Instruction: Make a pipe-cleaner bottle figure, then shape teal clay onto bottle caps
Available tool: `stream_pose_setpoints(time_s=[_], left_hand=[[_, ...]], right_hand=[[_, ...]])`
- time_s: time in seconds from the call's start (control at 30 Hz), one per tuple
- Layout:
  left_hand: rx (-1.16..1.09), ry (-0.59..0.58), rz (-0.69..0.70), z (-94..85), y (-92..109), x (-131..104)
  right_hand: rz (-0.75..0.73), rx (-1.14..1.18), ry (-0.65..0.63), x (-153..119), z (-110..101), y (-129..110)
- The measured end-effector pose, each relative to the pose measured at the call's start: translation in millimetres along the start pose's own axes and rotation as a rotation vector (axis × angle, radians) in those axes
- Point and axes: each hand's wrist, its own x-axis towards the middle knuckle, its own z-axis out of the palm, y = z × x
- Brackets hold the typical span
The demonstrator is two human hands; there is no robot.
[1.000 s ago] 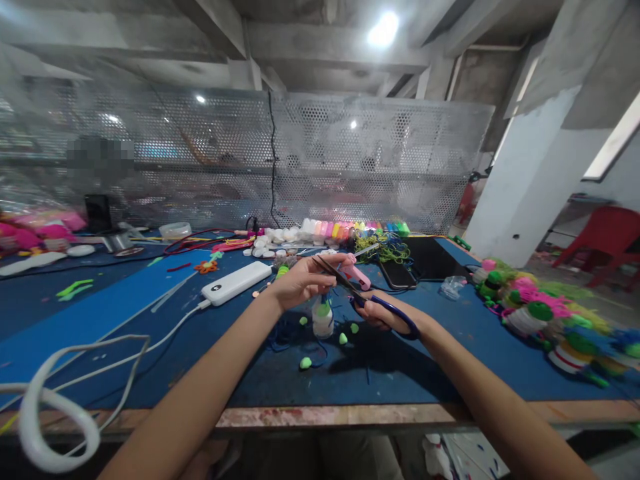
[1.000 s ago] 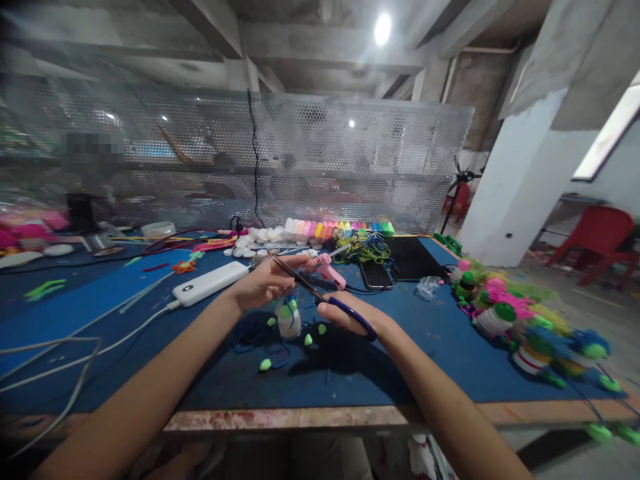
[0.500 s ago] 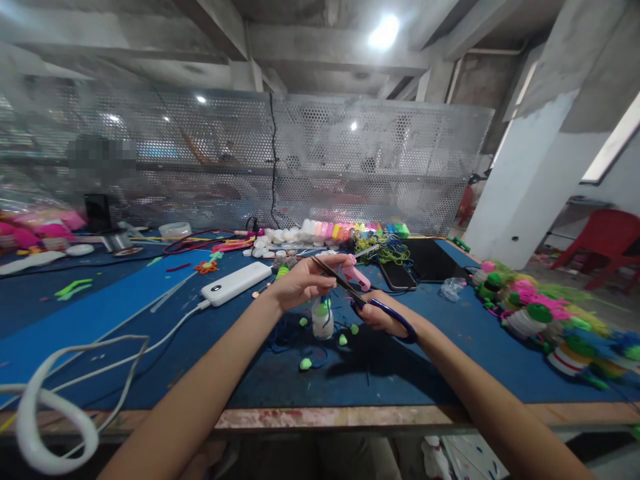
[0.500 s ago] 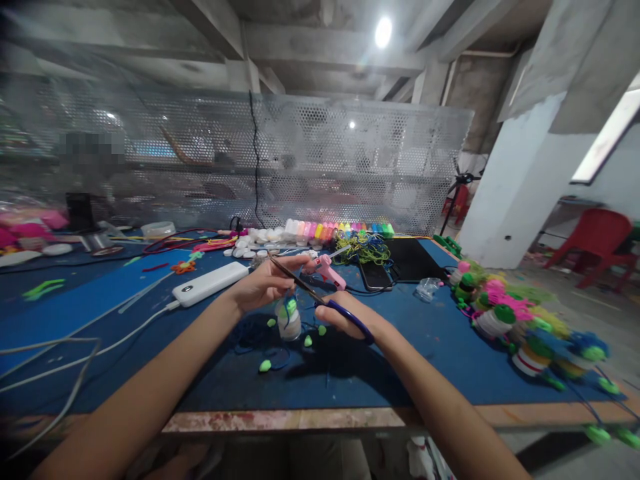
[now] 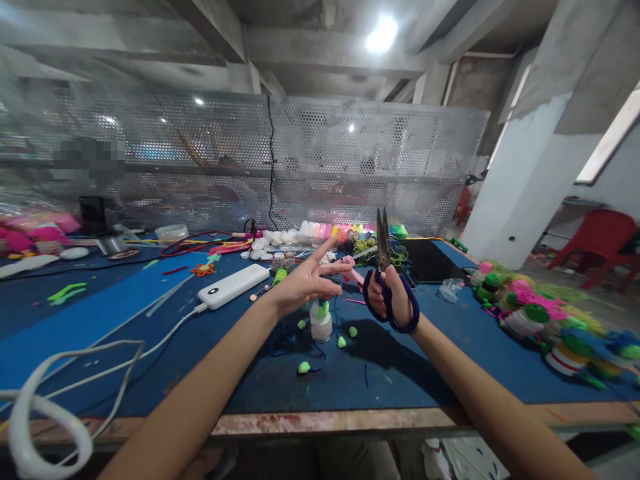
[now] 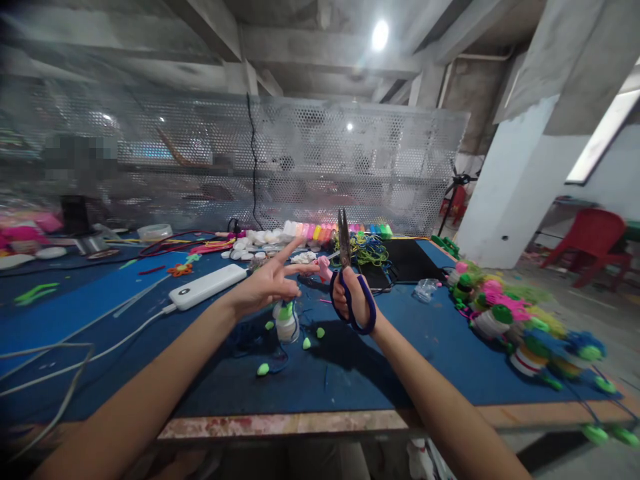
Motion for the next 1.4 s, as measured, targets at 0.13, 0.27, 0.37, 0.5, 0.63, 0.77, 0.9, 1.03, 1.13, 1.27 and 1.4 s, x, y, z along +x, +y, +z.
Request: stream_pose_setpoints(time_s=[0.13, 0.27, 0.37, 0.5, 0.63, 0.77, 0.9, 1.03, 1.13, 1.27, 1.4], left_hand=[[-0.011, 0.006, 0.028, 2.6, -1, 1], [-0.008, 0.066, 0.110, 6.3, -5, 3], [0.001, 0.081, 0.145, 8.9, -8, 4], [0.034, 0.122, 0.160, 12.4, -11, 5], [0.040, 0.149, 0.180, 17.4, -11, 7], [0.087, 0.146, 0.194, 21.0, -11, 8], [0.093, 0.085, 0.216, 21.1, -11, 8], [0.127, 0.063, 0.230, 21.5, -9, 7], [0.200, 0.052, 0.211, 22.2, -6, 7], [0.277, 0.077, 0.175, 21.9, -5, 7], [0.251, 0.161, 0.183, 20.9, -8, 8]], right_hand=[[-0.046, -0.145, -0.033, -5, 3, 6], [-0.178, -0.344, -0.061, -10, 12, 6], [-0.192, -0.335, -0.088, -11, 19, 8], [-0.148, -0.269, -0.032, -10, 23, 14], [-0.201, -0.267, 0.028, -10, 21, 16], [-0.247, -0.247, 0.044, -10, 19, 12], [-0.248, -0.231, 0.063, -10, 21, 10], [-0.197, -0.153, 0.054, -8, 23, 9], [-0.178, -0.101, 0.051, -6, 23, 9], [-0.186, -0.099, 0.033, -5, 23, 10], [-0.192, -0.186, 0.021, -8, 22, 10]])
